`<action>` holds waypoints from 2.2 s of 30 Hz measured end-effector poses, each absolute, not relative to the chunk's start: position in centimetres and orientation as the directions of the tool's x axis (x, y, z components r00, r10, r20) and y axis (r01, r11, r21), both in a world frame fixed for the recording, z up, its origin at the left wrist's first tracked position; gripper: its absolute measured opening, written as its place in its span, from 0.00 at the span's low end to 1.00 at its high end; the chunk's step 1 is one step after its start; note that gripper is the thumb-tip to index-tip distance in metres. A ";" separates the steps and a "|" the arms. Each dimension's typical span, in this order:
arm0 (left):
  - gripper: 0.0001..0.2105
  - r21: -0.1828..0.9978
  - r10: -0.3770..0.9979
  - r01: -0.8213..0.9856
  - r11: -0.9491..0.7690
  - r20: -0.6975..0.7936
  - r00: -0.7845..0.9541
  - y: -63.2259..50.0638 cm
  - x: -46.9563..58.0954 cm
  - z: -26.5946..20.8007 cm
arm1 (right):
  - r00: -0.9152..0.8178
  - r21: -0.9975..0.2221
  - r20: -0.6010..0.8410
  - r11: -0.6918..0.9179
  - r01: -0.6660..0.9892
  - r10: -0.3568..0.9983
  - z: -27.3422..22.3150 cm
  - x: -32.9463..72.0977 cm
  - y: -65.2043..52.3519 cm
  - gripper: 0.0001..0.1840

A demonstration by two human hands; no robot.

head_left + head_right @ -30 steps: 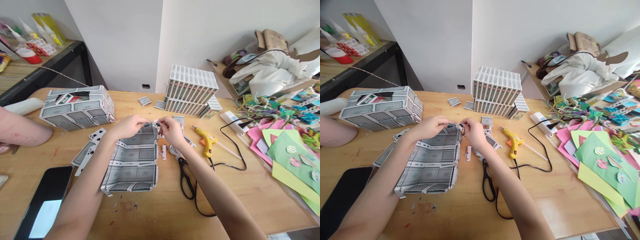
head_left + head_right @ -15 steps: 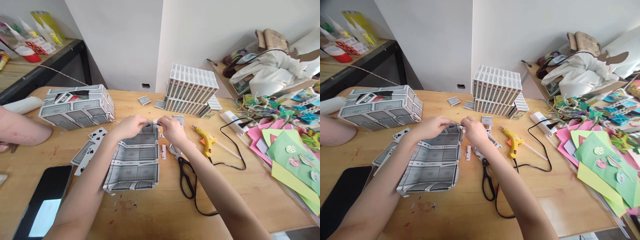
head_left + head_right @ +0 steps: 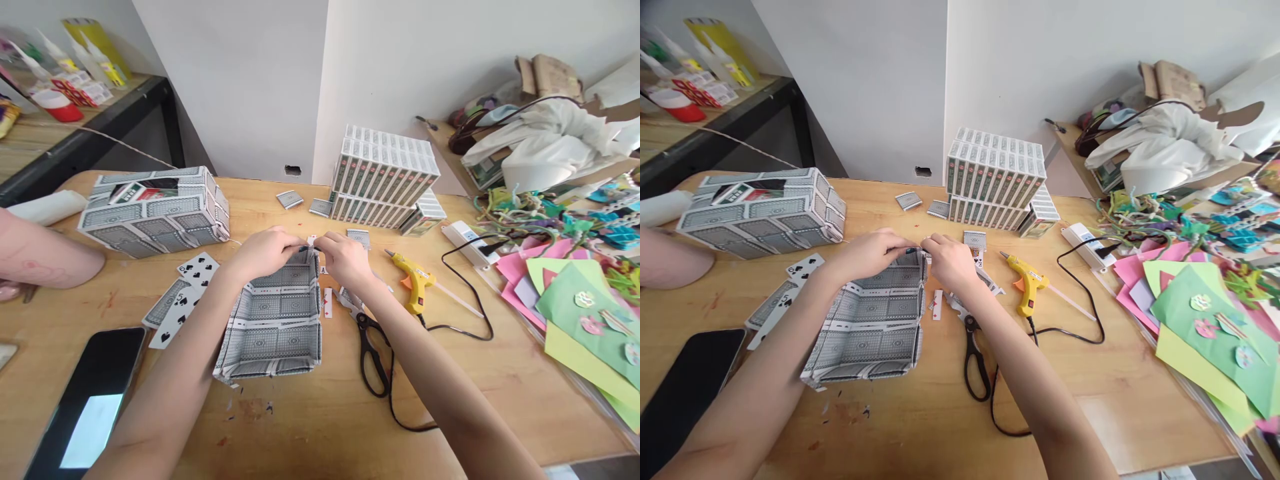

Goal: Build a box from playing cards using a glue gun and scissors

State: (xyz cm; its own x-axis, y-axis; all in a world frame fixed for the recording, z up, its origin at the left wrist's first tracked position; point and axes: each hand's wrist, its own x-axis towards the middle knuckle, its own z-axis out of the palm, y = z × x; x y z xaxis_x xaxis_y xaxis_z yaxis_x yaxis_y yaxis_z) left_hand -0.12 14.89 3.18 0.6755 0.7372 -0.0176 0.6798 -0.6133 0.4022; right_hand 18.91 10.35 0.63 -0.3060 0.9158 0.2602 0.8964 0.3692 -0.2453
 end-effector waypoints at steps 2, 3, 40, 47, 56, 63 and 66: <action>0.17 0.398 0.733 0.679 -0.617 -0.024 0.680 14.8 -0.1 3.3 | -0.324 -0.233 0.260 0.385 0.893 0.909 0.6 18.9 10.5 0.17; 0.17 0.396 0.737 0.685 -0.611 -0.033 0.675 14.7 0.0 3.3 | -0.329 -0.231 0.262 0.390 0.892 0.907 0.6 18.9 10.6 0.17; 0.14 0.457 0.745 0.668 -0.588 -0.016 0.667 14.6 0.2 3.4 | -0.197 -0.458 0.387 0.373 0.807 0.901 -1.3 17.9 10.6 0.13; 0.14 0.423 0.740 0.670 -0.610 0.002 0.672 14.7 0.2 3.2 | -0.172 -0.510 0.401 0.375 0.774 0.900 -1.4 18.0 10.7 0.13; 0.14 0.378 0.736 0.679 -0.629 0.009 0.677 14.7 0.2 3.1 | -0.211 -0.507 0.383 0.396 0.766 0.899 -0.4 19.0 10.7 0.11; 0.13 0.411 0.737 0.663 -0.626 0.035 0.675 14.7 0.3 3.0 | -0.223 -0.461 0.449 0.438 0.772 0.865 -0.9 18.5 10.9 0.12; 0.14 0.423 0.737 0.657 -0.624 0.039 0.675 14.7 0.3 3.0 | -0.228 -0.449 0.474 0.457 0.768 0.850 -1.0 18.4 10.8 0.12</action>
